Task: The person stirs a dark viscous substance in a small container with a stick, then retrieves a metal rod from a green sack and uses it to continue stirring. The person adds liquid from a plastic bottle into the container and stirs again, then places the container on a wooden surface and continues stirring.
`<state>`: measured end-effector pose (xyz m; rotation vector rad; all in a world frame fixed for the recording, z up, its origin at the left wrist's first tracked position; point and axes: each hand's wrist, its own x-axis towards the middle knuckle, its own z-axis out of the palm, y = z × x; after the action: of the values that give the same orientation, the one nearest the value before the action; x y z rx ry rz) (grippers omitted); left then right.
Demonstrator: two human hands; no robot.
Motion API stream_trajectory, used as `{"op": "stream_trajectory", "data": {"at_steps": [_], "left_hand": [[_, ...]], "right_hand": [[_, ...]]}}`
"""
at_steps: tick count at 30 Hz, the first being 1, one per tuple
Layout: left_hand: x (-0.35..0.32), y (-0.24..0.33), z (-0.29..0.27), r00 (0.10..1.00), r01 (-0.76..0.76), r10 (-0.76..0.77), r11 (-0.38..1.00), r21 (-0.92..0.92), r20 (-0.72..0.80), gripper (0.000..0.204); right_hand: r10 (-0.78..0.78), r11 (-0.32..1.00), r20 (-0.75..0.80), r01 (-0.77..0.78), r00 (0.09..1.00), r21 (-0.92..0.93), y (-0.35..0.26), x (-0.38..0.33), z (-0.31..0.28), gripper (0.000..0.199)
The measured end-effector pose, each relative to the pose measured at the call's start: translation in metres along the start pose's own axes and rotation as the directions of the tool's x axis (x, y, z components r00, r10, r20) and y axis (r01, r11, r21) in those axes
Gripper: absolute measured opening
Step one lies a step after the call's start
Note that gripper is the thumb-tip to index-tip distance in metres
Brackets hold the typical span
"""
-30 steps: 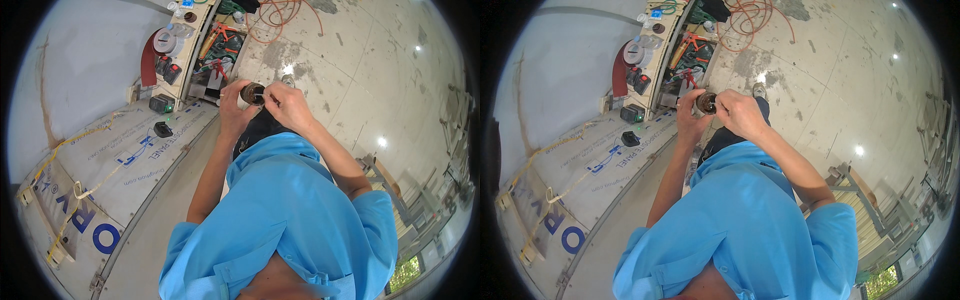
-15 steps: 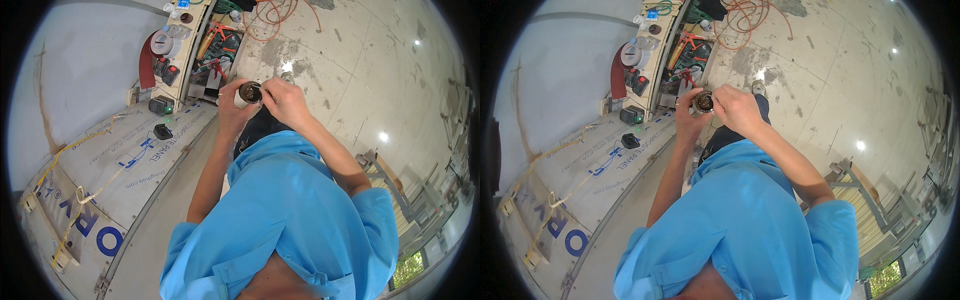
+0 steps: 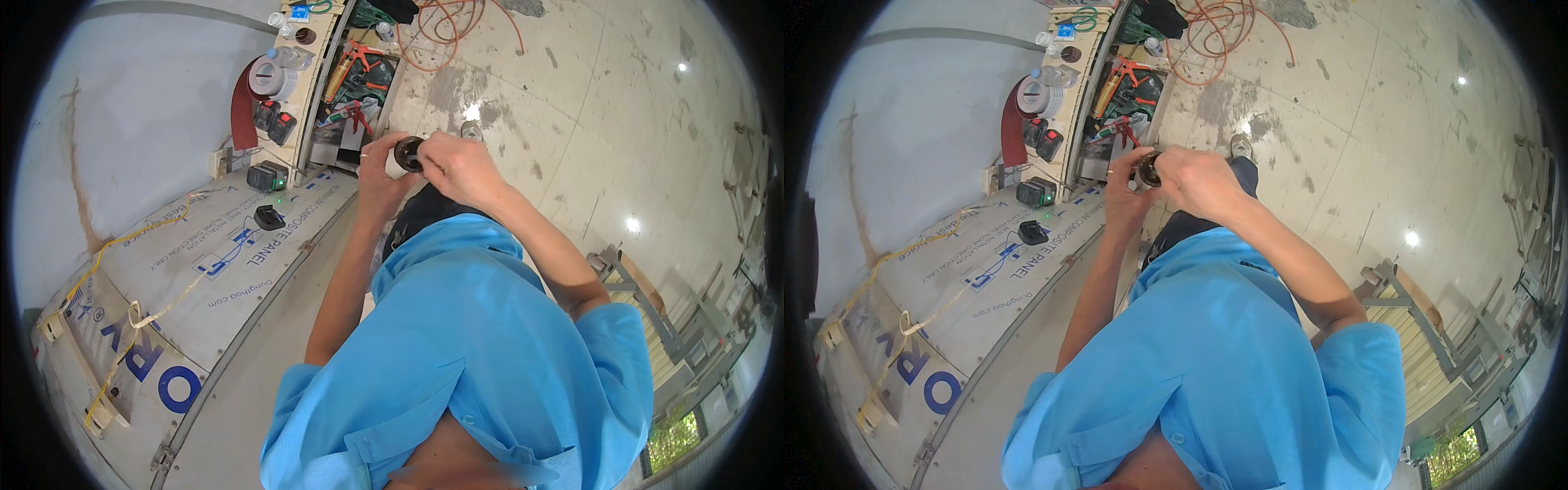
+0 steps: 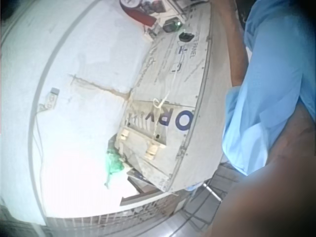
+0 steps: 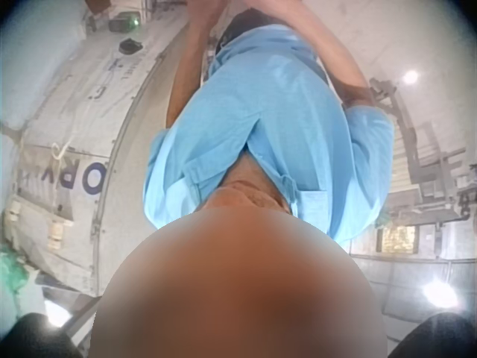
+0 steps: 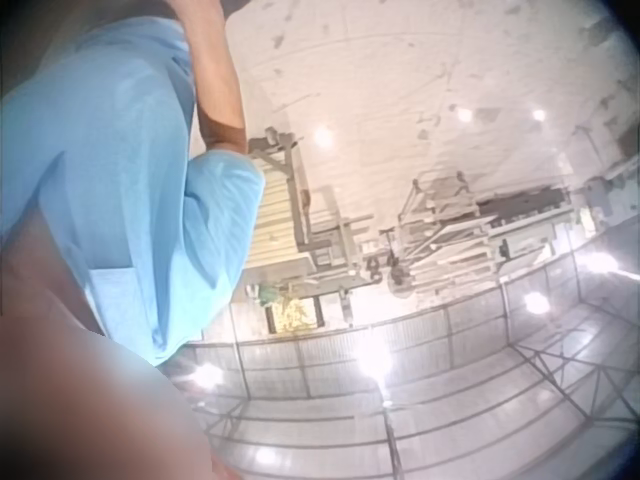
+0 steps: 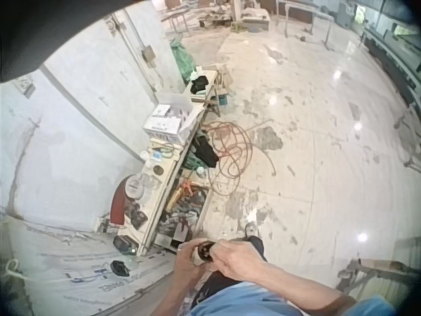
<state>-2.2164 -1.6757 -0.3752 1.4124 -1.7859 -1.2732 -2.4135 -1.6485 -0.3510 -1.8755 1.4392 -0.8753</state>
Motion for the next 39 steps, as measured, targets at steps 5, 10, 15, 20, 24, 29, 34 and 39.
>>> {"op": "stream_trajectory", "data": {"at_steps": [5, 10, 15, 20, 24, 29, 34, 39], "left_hand": [[0.0042, 0.0038, 0.0019, 0.999, -0.049, 0.050, 0.997, 0.059, -0.017, 0.063], [0.0083, 0.0032, -0.0022, 0.989, -0.144, 0.144, 0.982, 0.125, 0.008, 0.064], [0.0097, 0.0021, -0.0042, 0.990, -0.140, 0.142, 0.983, 0.115, -0.009, 0.063], [0.0089, 0.0004, -0.0045, 0.984, -0.178, 0.180, 0.974, 0.140, -0.005, 0.062], [0.0094, -0.0004, -0.0043, 0.985, -0.170, 0.173, 0.971, 0.170, -0.005, 0.061], [0.0101, -0.0001, -0.0040, 0.979, -0.200, 0.204, 0.965, 0.171, -0.008, 0.059], [0.0094, -0.0011, -0.0025, 0.977, -0.209, 0.214, 0.961, 0.181, -0.008, 0.060], [0.0085, -0.0023, 0.0000, 0.986, -0.168, 0.169, 0.975, 0.142, 0.005, 0.063]], "right_hand": [[-0.014, 0.999, 0.025, 0.015, 1.000, -0.035, 0.0027, -0.0020, -0.0054, 0.011], [0.047, 0.998, -0.098, -0.050, 0.994, -0.031, 0.0024, -0.0026, -0.0069, 0.010], [0.037, 0.997, -0.010, -0.036, 0.999, 0.066, 0.0026, -0.0038, -0.0086, 0.008], [0.049, 0.996, -0.122, -0.057, 0.991, -0.064, 0.0014, -0.0051, -0.0055, 0.008], [0.068, 0.995, -0.073, -0.063, 0.995, 0.073, 0.0013, -0.0061, -0.0030, 0.007], [0.023, 0.999, -0.017, -0.022, 1.000, 0.033, 0.0038, -0.0064, -0.0033, 0.008], [0.056, 0.996, -0.057, -0.060, 0.997, -0.066, 0.0041, -0.0061, -0.0031, 0.008], [0.094, 0.994, -0.078, -0.090, 0.992, 0.053, 0.0017, -0.0073, -0.0011, 0.008]]}}
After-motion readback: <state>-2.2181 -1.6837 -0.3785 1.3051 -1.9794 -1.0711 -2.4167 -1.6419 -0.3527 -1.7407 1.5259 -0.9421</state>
